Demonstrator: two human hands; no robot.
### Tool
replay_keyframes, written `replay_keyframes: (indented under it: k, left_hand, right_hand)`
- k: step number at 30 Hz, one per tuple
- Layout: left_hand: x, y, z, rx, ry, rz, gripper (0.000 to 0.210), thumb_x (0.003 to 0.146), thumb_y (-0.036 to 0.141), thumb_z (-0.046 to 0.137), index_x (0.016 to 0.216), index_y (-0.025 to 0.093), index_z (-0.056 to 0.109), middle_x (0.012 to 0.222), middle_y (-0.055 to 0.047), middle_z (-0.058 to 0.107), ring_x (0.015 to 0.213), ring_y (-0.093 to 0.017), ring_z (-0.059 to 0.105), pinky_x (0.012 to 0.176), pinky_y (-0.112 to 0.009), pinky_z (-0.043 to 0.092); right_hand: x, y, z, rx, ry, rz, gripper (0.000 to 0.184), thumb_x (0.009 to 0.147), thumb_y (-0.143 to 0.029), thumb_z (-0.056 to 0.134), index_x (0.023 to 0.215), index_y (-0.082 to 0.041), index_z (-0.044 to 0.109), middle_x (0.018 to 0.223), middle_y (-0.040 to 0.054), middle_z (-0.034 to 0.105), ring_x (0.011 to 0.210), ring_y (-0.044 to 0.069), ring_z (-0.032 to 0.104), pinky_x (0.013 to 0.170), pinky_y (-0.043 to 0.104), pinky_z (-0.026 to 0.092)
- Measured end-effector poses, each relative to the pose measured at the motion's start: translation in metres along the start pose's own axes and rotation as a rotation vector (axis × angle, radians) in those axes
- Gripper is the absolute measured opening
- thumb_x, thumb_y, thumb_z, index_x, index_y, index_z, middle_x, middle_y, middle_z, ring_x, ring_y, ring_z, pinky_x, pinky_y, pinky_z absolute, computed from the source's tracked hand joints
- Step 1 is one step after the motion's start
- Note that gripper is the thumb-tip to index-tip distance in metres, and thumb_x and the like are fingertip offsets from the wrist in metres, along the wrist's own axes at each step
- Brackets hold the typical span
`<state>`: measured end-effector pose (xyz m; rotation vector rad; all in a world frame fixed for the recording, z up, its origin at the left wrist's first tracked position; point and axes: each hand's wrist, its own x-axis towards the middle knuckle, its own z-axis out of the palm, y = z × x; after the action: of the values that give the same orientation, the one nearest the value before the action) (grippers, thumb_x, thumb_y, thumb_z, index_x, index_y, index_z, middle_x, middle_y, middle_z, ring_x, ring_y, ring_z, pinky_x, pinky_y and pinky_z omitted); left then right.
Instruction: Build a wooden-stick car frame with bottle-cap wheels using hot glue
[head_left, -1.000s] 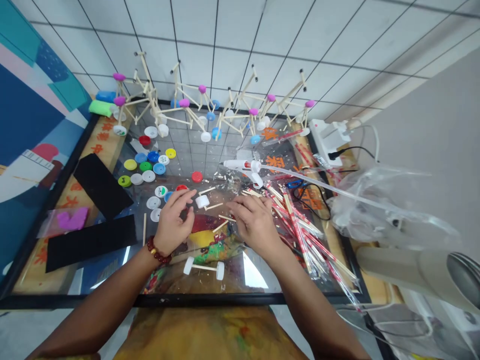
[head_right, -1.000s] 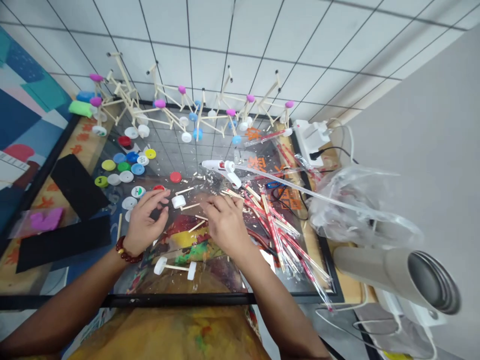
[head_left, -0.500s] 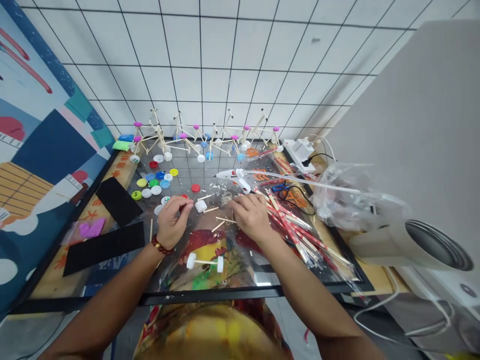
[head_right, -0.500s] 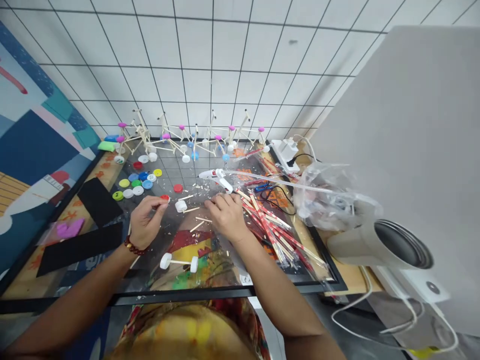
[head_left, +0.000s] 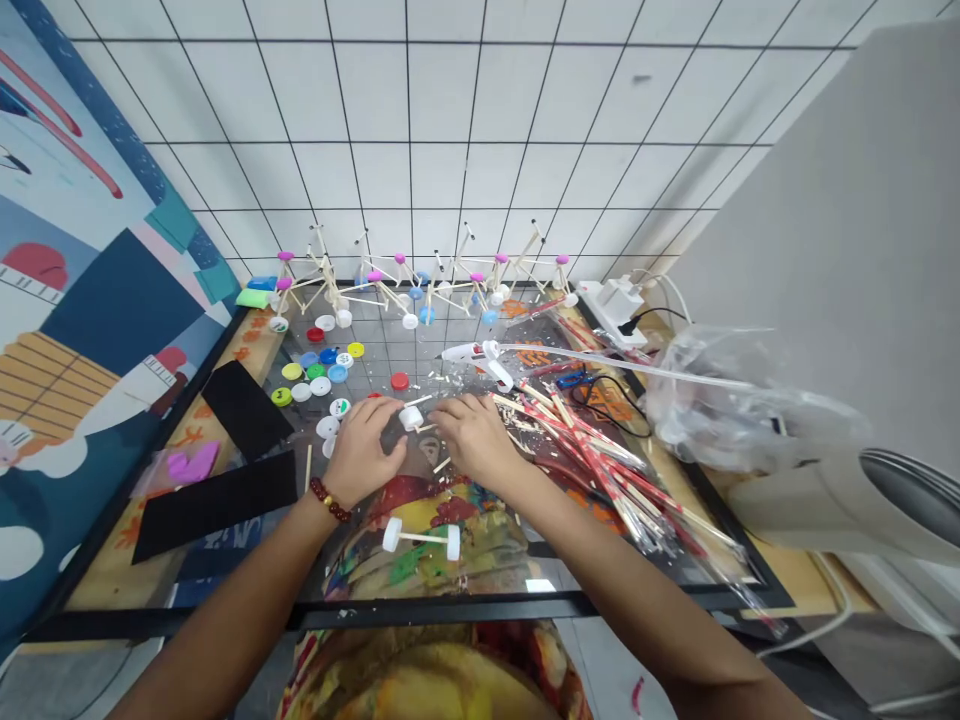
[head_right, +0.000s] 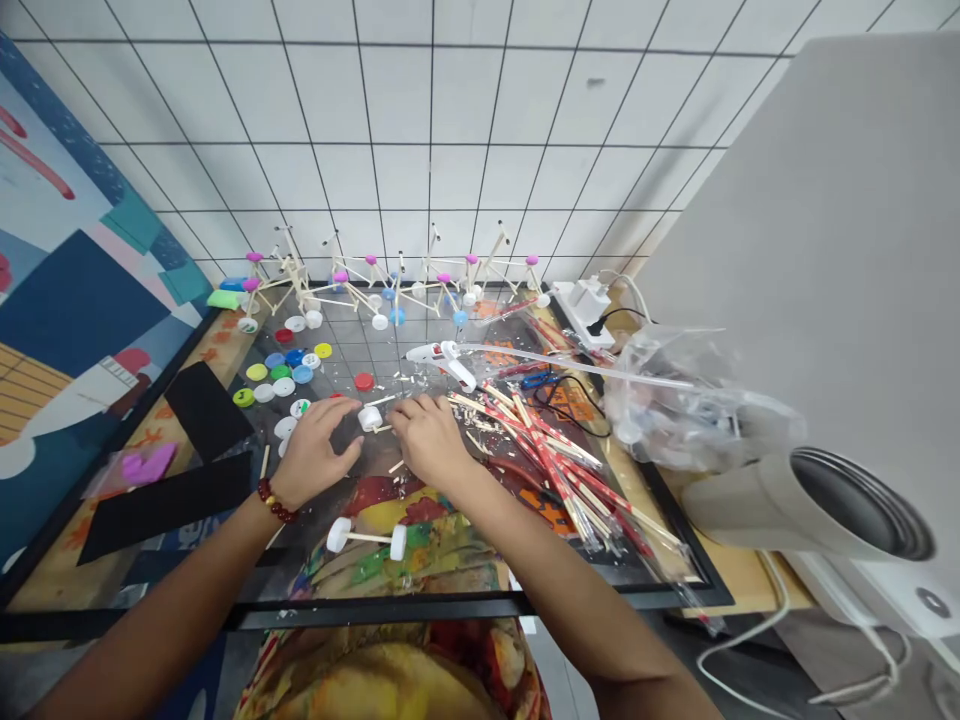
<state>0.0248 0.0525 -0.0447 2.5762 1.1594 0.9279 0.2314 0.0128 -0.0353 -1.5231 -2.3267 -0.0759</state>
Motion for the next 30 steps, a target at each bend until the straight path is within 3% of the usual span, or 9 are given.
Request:
replay_keyframes:
  k: [12,19,30]
  left_hand:
    - [0.006,0.004,0.006,-0.005,-0.006,-0.037,0.031,0.085,0.022,0.061,0.116,0.019,0.06,0.11,-0.011,0.062,0.104,-0.027,0.058,0.092,-0.045,0.048]
    - [0.007,0.0,0.01,-0.017,-0.009,-0.055,0.026,0.086,0.023,0.062,0.113,0.022,0.063,0.106,-0.009,0.065,0.099,-0.025,0.061,0.087,-0.043,0.048]
    - [0.007,0.0,0.009,-0.021,-0.024,-0.073,0.026,0.085,0.022,0.063,0.11,0.023,0.065,0.105,-0.008,0.067,0.097,-0.024,0.061,0.09,-0.044,0.047]
  right_hand:
    - [-0.001,0.015,0.01,0.141,0.001,0.024,0.019,0.091,-0.018,0.059,0.106,-0.022,0.069,0.104,0.0055,0.071,0.093,0.022,0.056,0.077,0.036,0.027]
    - [0.001,0.016,0.01,0.157,-0.046,0.008,0.025,0.09,-0.009,0.055,0.102,-0.023,0.071,0.1,0.0042,0.069,0.086,0.019,0.054,0.077,0.035,0.025]
    - [-0.002,0.017,0.014,0.177,-0.017,-0.005,0.028,0.09,-0.006,0.05,0.1,-0.022,0.071,0.096,0.003,0.069,0.081,0.018,0.053,0.08,0.035,0.024]
